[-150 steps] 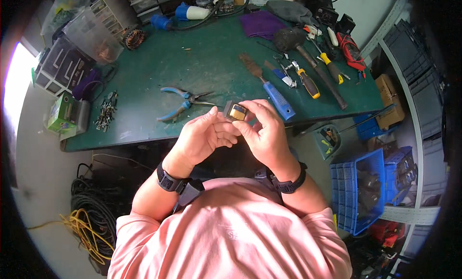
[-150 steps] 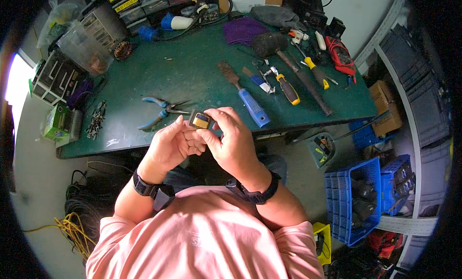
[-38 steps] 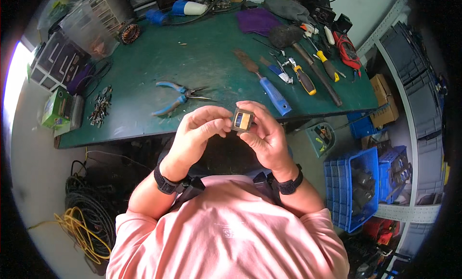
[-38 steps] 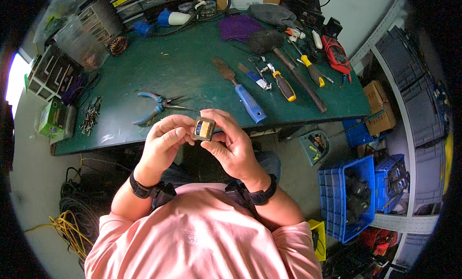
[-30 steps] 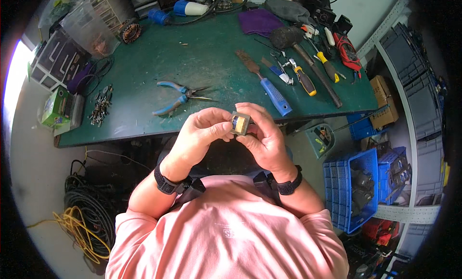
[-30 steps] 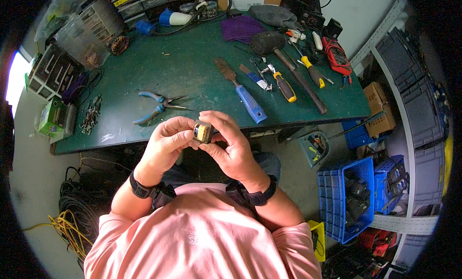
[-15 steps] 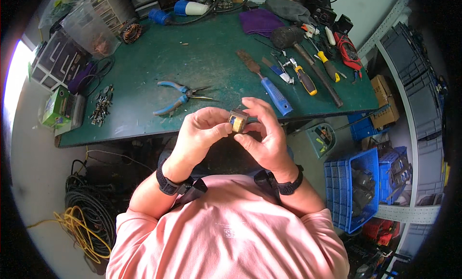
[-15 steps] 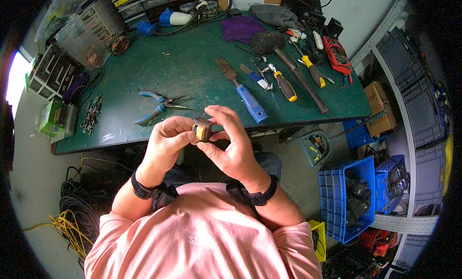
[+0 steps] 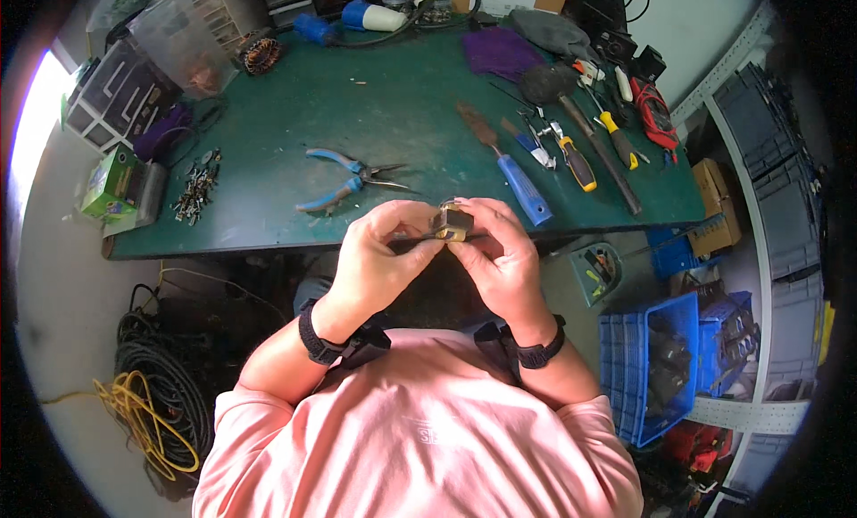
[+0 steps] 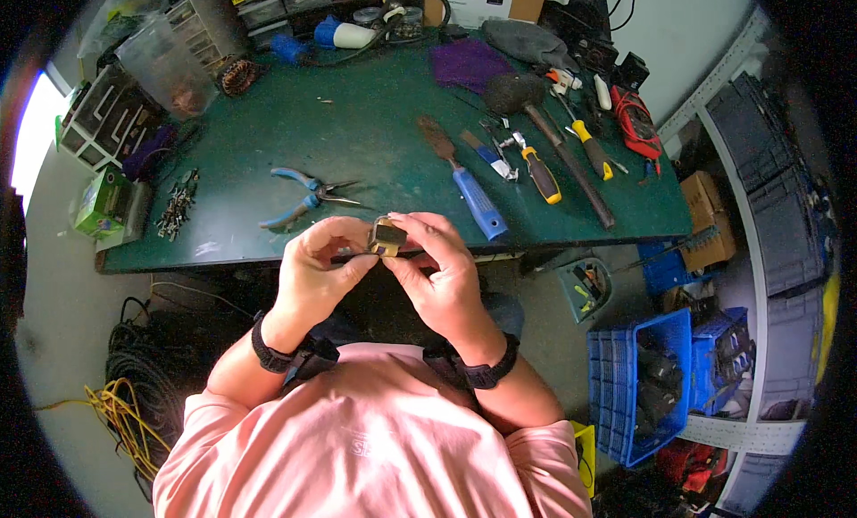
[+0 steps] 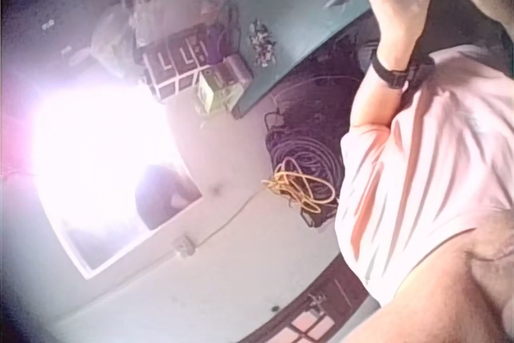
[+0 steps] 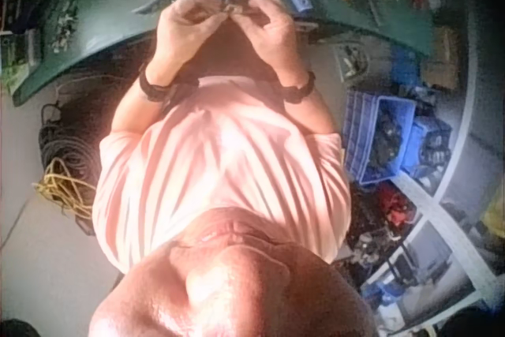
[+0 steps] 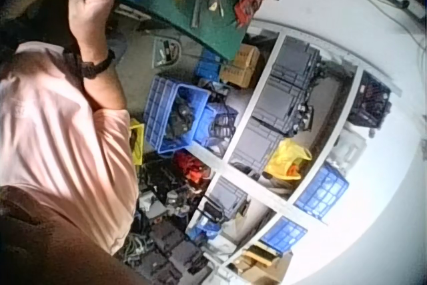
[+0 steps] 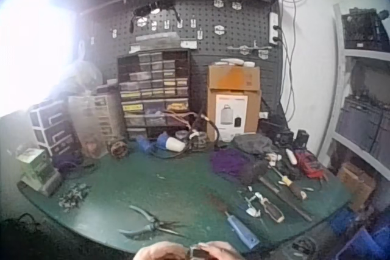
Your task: The person assembles a small electronic component by inserting a pin into a connector and securing it with pliers and a hammer. They repeatedly inspect the component, adjust its position, and use tools to ensure the pin is properly seated. The person also organizes tools and parts on the workbench during the process.
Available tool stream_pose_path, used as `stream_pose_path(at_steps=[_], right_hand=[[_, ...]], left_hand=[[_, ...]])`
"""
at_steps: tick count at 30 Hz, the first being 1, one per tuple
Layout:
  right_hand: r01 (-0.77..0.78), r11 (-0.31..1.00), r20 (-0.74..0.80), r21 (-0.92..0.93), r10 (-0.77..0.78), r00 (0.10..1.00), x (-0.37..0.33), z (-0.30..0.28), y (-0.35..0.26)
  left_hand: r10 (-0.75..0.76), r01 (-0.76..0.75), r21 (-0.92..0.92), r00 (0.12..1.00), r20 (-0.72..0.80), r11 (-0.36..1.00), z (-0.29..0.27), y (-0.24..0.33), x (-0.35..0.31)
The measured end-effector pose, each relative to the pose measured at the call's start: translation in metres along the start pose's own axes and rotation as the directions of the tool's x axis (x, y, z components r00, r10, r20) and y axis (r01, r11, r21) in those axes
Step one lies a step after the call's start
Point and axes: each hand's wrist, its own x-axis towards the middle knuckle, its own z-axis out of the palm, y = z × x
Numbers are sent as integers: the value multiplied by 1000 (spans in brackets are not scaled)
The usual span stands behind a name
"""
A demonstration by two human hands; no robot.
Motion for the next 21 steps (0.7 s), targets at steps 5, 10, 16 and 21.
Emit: stream_pose_path(at_steps=[5, 10, 16, 21], right_hand=[[213, 960, 0, -180, -217, 976, 1, 0, -6], [226, 964, -46, -138, -234, 971, -3, 2, 0], [126, 986, -40, -109, -131, 991, -5, 5, 0], [44, 999, -80, -31, -46, 996, -7, 10, 6]], left_hand=[[120, -115, 84, 992, -46, 990, 3, 2, -4], [175, -173, 31, 980, -93, 984, 5, 4, -5], [132, -112, 168, 985, -109, 979, 8, 1, -6], [106, -94, 167, 992, -68, 981, 2, 1, -4]])
